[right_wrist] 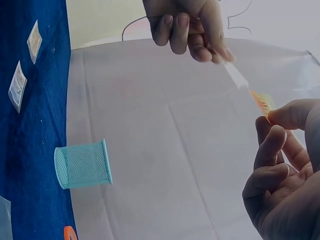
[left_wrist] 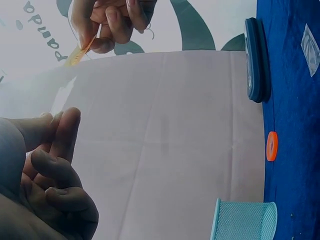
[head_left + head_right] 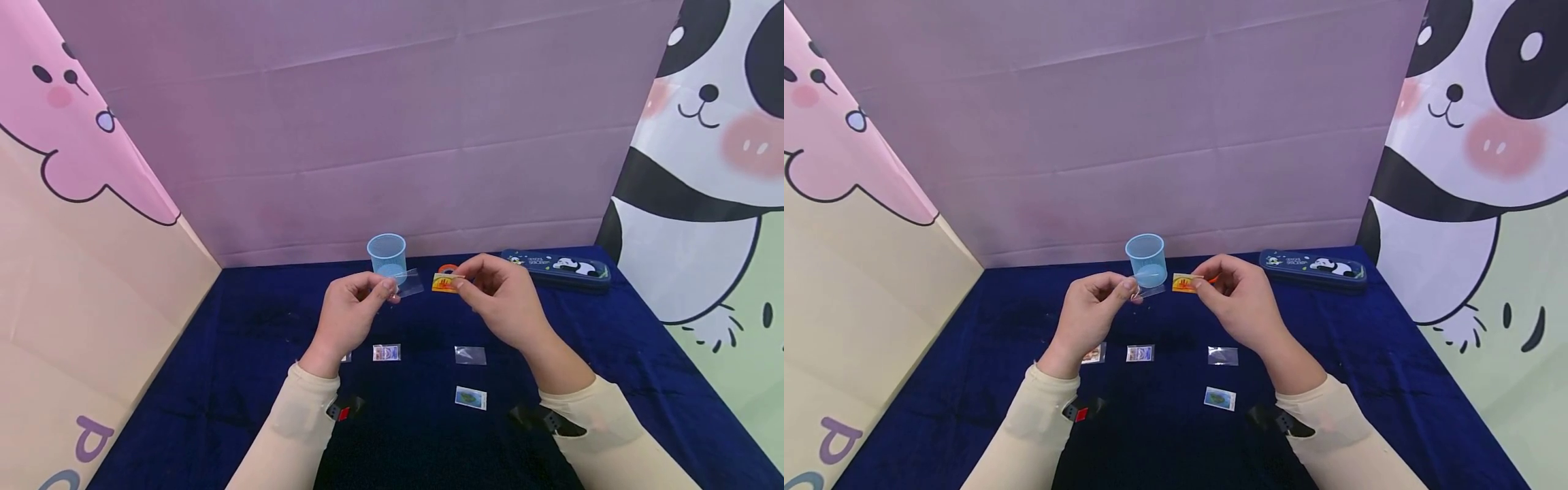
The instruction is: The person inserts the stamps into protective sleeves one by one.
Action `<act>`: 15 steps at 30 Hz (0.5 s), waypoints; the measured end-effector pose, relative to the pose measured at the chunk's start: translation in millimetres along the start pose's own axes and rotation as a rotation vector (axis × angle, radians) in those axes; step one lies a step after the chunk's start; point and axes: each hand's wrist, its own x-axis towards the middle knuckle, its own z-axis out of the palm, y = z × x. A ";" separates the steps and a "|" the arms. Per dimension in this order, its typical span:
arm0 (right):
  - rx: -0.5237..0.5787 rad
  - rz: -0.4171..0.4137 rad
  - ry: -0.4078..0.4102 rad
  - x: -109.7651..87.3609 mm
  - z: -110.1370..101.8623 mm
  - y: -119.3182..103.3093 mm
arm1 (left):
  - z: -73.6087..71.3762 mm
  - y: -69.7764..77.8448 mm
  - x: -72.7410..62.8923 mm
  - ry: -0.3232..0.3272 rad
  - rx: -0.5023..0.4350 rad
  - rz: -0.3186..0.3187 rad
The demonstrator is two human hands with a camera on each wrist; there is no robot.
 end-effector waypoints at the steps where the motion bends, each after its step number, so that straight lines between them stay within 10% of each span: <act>1: -0.004 -0.001 0.002 -0.3 0.6 -0.2 | 0.2 0.3 -0.1 -0.004 -0.004 0.000; 15: -0.044 -0.001 0.021 -1.0 3.1 0.1 | 1.3 -1.7 -1.9 0.037 0.016 0.017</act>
